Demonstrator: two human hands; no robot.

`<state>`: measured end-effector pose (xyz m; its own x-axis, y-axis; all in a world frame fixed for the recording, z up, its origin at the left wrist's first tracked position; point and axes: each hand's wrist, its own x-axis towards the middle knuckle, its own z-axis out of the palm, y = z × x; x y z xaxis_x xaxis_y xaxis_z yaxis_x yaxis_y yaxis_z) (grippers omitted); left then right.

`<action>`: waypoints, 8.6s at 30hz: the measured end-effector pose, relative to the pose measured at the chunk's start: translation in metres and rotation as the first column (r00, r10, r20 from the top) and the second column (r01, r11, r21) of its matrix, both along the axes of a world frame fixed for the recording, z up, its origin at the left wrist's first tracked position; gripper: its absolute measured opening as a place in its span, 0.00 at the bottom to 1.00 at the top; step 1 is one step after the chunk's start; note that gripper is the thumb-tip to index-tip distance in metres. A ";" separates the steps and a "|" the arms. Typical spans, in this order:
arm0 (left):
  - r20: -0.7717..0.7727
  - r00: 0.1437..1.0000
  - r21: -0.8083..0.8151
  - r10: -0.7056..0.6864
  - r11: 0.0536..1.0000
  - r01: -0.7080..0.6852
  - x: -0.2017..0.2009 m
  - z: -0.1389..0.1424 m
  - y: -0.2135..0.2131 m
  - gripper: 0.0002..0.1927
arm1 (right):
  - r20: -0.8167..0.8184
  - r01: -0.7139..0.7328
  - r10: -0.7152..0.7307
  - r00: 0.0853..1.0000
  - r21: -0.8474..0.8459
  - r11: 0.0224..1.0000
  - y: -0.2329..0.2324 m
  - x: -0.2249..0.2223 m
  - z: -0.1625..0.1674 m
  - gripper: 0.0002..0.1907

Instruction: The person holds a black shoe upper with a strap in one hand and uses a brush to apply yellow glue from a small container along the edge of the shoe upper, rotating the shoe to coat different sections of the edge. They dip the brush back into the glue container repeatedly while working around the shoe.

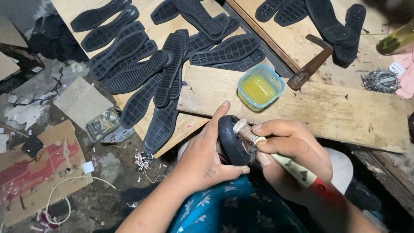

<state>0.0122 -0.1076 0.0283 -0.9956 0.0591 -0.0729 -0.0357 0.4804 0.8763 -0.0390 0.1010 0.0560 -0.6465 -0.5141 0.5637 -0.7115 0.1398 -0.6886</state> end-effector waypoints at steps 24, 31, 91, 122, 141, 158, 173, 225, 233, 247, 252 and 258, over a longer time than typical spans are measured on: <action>-0.045 0.999 0.027 0.016 1.000 -0.015 -0.001 -0.009 0.000 0.68 | 0.056 -0.033 0.031 0.998 0.041 0.999 0.003 0.001 -0.006 0.08; 0.039 0.998 0.013 0.039 0.999 -0.040 -0.003 -0.006 0.000 0.69 | 0.079 -0.067 0.063 0.995 0.038 0.997 0.005 0.001 -0.009 0.10; 0.107 0.994 0.135 0.031 0.990 -0.045 -0.003 -0.008 -0.002 0.70 | 0.093 -0.127 0.123 0.988 0.045 0.991 0.007 -0.001 -0.018 0.10; 0.082 0.996 0.220 0.036 0.974 -0.053 -0.003 -0.014 0.000 0.71 | 0.094 -0.134 0.129 0.987 0.050 0.990 0.006 -0.004 -0.019 0.12; 0.025 0.999 0.289 0.044 0.956 -0.050 -0.003 -0.023 0.003 0.71 | 0.089 -0.134 0.131 0.987 0.023 0.991 0.003 -0.004 -0.023 0.09; 0.062 0.998 0.340 0.027 0.939 -0.046 -0.005 -0.021 0.002 0.59 | 0.066 -0.092 0.090 0.994 0.026 0.995 -0.002 -0.006 -0.019 0.10; 0.111 0.994 0.657 0.002 0.750 -0.075 -0.006 -0.019 0.001 0.41 | 0.133 -0.130 0.124 0.983 0.031 0.991 0.004 -0.006 -0.021 0.09; 0.032 0.999 0.439 -0.008 0.899 -0.007 -0.004 -0.021 -0.004 0.68 | 0.621 -0.104 0.339 0.706 -0.383 0.918 0.010 -0.013 -0.035 0.06; -0.024 0.998 0.456 -0.062 0.888 0.066 -0.002 -0.024 -0.013 0.72 | 0.569 -0.150 0.335 0.751 -0.347 0.926 0.010 -0.019 -0.048 0.05; 0.229 0.972 0.973 -0.043 -0.010 -0.230 -0.029 -0.093 -0.026 0.33 | 0.396 -0.117 0.175 0.902 -0.168 0.979 -0.007 -0.034 -0.043 0.12; 0.300 0.953 0.953 -0.054 0.064 -0.296 -0.026 -0.097 -0.026 0.31 | 0.112 -0.160 0.153 0.982 0.061 0.985 -0.018 -0.028 -0.032 0.10; 0.331 0.936 0.943 -0.123 0.003 -0.333 -0.027 -0.094 -0.024 0.30 | 0.526 -0.137 0.105 0.844 0.022 0.990 -0.011 -0.026 -0.044 0.08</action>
